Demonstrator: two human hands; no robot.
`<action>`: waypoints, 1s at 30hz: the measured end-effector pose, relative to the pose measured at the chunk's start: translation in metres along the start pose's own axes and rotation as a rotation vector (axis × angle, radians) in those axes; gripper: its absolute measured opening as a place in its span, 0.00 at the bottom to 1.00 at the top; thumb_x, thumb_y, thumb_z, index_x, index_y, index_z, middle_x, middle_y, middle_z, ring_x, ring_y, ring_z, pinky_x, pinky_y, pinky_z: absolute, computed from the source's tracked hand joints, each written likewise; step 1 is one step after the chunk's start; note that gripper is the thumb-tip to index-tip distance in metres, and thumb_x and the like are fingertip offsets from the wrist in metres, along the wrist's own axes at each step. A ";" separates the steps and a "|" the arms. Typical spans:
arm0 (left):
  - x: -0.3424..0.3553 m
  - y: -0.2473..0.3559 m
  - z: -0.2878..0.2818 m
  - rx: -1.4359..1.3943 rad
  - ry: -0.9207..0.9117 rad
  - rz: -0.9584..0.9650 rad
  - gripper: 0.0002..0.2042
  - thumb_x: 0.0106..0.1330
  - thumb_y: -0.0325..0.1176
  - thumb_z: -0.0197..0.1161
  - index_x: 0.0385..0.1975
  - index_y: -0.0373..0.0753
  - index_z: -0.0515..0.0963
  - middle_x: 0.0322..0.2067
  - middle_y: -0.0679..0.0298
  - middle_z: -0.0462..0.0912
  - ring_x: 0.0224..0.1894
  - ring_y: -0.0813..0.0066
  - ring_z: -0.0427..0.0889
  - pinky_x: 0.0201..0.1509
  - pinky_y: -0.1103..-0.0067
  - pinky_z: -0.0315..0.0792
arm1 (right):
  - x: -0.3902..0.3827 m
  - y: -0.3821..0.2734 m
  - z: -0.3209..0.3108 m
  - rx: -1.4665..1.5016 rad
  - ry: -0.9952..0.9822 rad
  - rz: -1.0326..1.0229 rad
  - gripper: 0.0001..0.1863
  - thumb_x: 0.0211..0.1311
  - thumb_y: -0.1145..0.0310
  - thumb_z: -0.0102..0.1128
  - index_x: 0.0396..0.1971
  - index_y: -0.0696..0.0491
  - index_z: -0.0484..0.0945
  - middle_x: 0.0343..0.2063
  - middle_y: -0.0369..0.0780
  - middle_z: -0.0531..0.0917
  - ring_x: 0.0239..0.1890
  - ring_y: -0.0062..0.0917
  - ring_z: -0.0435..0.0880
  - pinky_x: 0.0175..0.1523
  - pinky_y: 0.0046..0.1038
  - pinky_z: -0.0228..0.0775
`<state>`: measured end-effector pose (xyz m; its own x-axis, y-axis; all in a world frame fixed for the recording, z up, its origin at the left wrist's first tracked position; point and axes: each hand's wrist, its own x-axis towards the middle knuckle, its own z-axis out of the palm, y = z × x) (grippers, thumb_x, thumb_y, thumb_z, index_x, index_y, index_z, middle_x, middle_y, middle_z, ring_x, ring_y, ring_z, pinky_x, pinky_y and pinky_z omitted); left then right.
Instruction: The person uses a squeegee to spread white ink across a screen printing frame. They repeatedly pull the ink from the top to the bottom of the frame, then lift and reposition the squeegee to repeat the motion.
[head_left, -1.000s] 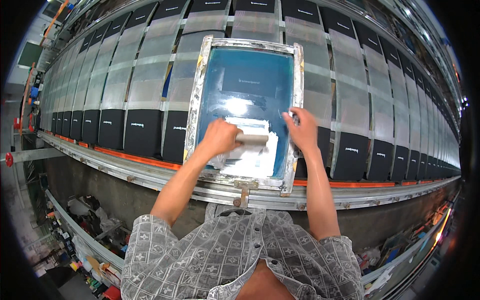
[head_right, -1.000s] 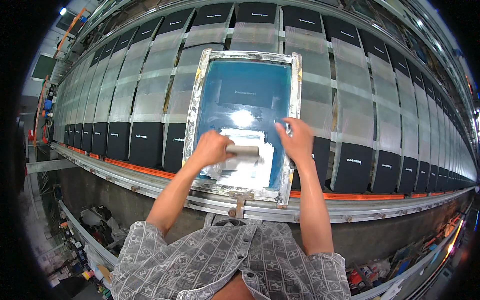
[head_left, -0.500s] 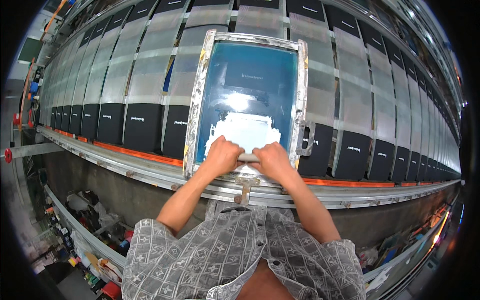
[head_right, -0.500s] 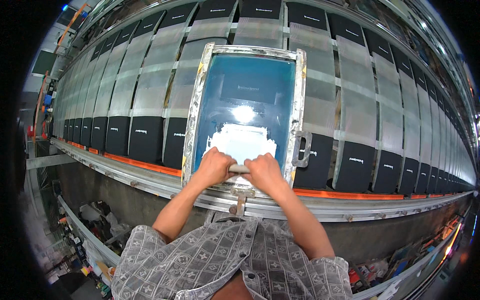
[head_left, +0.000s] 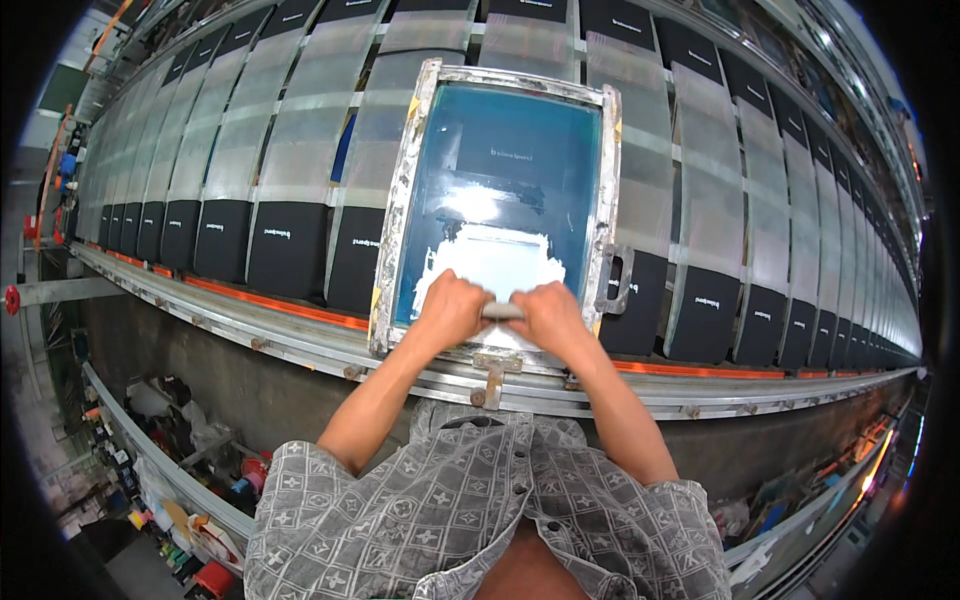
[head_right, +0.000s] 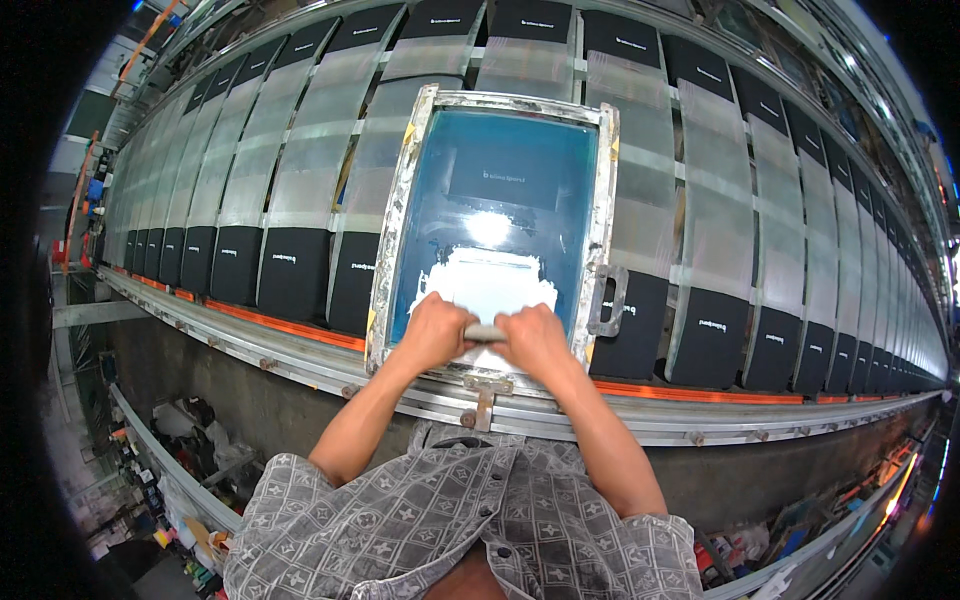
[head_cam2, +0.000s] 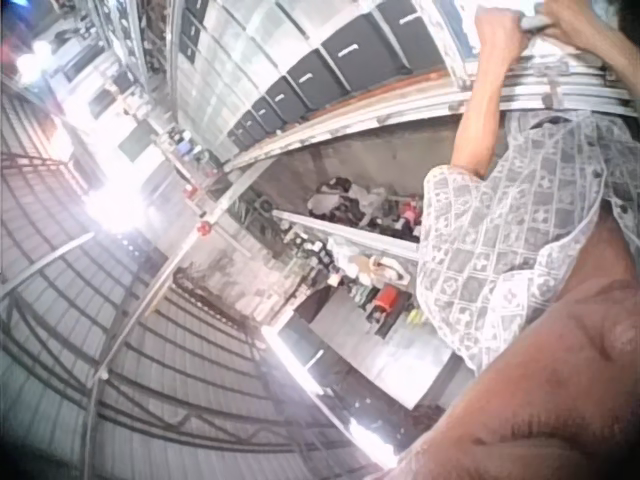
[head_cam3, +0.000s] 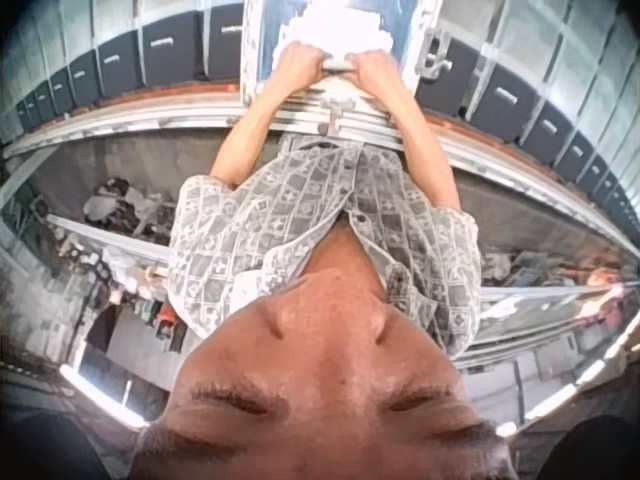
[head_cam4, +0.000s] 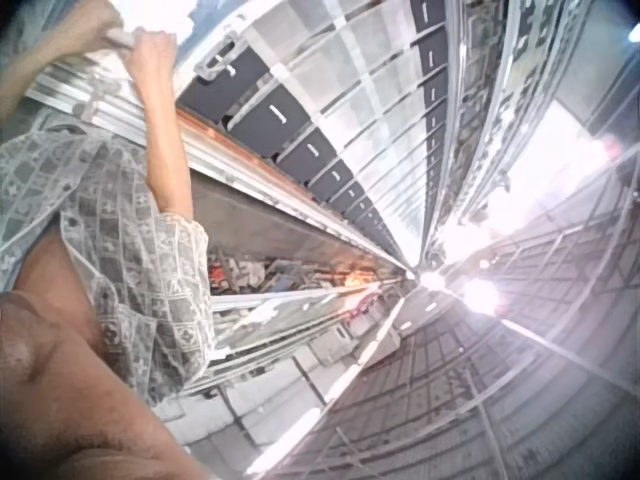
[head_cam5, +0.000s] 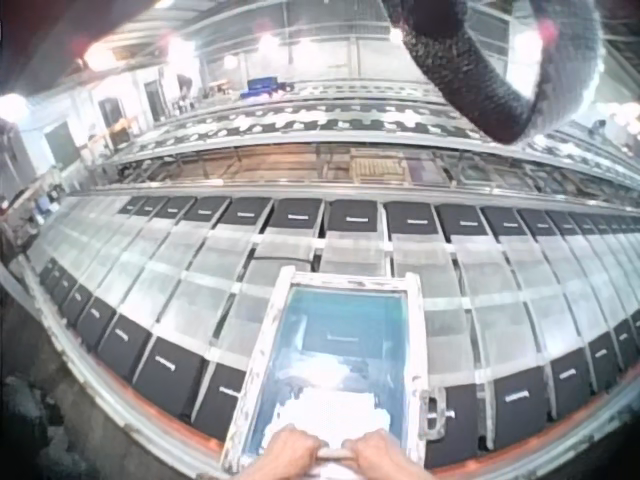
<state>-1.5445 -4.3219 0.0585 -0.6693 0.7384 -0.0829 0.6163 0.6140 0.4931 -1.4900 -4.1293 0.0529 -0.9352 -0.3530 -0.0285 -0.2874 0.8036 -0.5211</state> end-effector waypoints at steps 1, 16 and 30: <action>-0.007 0.006 -0.004 0.043 -0.003 0.011 0.08 0.41 0.38 0.73 0.21 0.47 0.82 0.18 0.64 0.80 0.25 0.62 0.79 0.37 0.70 0.68 | -0.008 -0.007 0.001 0.031 0.019 -0.010 0.13 0.41 0.59 0.72 0.22 0.50 0.79 0.16 0.42 0.80 0.23 0.37 0.82 0.33 0.37 0.73; 0.075 -0.033 -0.024 0.130 0.004 -0.033 0.09 0.42 0.40 0.73 0.21 0.47 0.82 0.20 0.59 0.81 0.26 0.59 0.80 0.36 0.66 0.70 | 0.063 0.040 -0.020 0.000 0.020 0.137 0.15 0.43 0.56 0.72 0.23 0.51 0.80 0.19 0.43 0.82 0.26 0.40 0.82 0.36 0.38 0.73; 0.092 -0.037 -0.051 0.162 0.007 -0.064 0.11 0.42 0.39 0.74 0.26 0.46 0.84 0.22 0.60 0.82 0.29 0.57 0.81 0.38 0.68 0.74 | -0.013 0.096 -0.014 0.033 0.723 0.834 0.17 0.58 0.55 0.61 0.36 0.54 0.79 0.36 0.48 0.82 0.40 0.46 0.79 0.45 0.42 0.69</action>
<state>-1.6501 -4.2908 0.0765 -0.7117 0.6949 -0.1034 0.6310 0.6970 0.3407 -1.5087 -4.0408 0.0149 -0.7361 0.6665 0.1184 0.4859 0.6420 -0.5931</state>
